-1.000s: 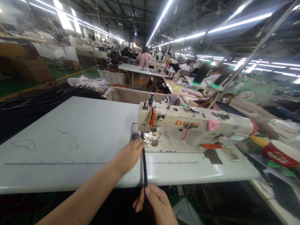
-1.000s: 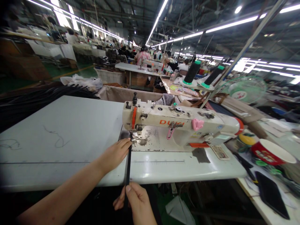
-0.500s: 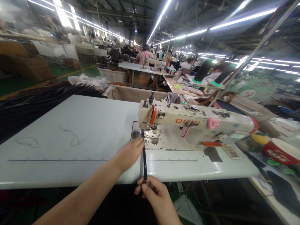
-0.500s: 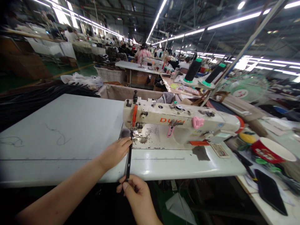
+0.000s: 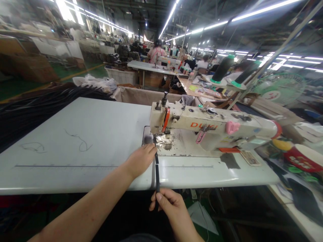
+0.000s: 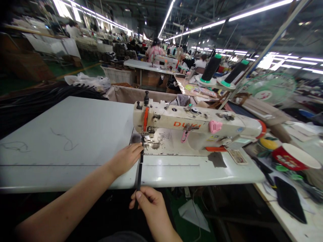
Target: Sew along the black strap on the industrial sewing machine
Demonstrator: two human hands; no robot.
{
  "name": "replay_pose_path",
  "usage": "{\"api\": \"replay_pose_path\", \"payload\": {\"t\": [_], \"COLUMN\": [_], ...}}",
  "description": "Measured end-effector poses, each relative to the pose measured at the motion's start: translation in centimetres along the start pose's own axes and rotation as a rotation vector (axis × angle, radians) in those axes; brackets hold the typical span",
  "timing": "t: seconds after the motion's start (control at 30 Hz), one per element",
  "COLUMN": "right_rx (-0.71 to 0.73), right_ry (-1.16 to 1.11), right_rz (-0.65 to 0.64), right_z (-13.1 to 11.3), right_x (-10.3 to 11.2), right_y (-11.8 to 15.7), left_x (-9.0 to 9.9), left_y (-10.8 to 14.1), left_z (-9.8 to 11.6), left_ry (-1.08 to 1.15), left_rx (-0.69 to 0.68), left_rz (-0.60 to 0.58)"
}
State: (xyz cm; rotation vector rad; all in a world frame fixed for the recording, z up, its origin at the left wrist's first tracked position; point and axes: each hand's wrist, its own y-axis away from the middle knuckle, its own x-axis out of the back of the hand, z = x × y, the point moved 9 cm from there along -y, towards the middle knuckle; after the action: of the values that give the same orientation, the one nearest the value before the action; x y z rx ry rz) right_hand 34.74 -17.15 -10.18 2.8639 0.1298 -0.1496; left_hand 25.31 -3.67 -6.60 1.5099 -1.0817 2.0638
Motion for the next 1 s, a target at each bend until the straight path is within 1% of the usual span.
{"api": "replay_pose_path", "payload": {"t": [0.13,0.4,0.73,1.0], "right_rx": [-0.011,-0.014,0.005,0.000], "right_ry": [-0.003,0.007,0.021,0.014], "right_rz": [0.003,0.038,0.010,-0.021], "right_z": [0.3,0.6,0.8,1.0], "right_x": [0.1,0.7,0.7,0.4], "right_y": [0.1,0.0,-0.4,-0.7], "left_x": [0.1,-0.3,-0.7,0.4], "left_y": [0.0,0.1,0.1,0.4], "left_z": [0.1,0.1,0.1,0.9], "left_ry": [-0.013,-0.034,-0.040,-0.095], "left_rx": [-0.001,-0.021,-0.019,-0.067], "left_rz": [-0.007,-0.016,-0.033,0.048]}}
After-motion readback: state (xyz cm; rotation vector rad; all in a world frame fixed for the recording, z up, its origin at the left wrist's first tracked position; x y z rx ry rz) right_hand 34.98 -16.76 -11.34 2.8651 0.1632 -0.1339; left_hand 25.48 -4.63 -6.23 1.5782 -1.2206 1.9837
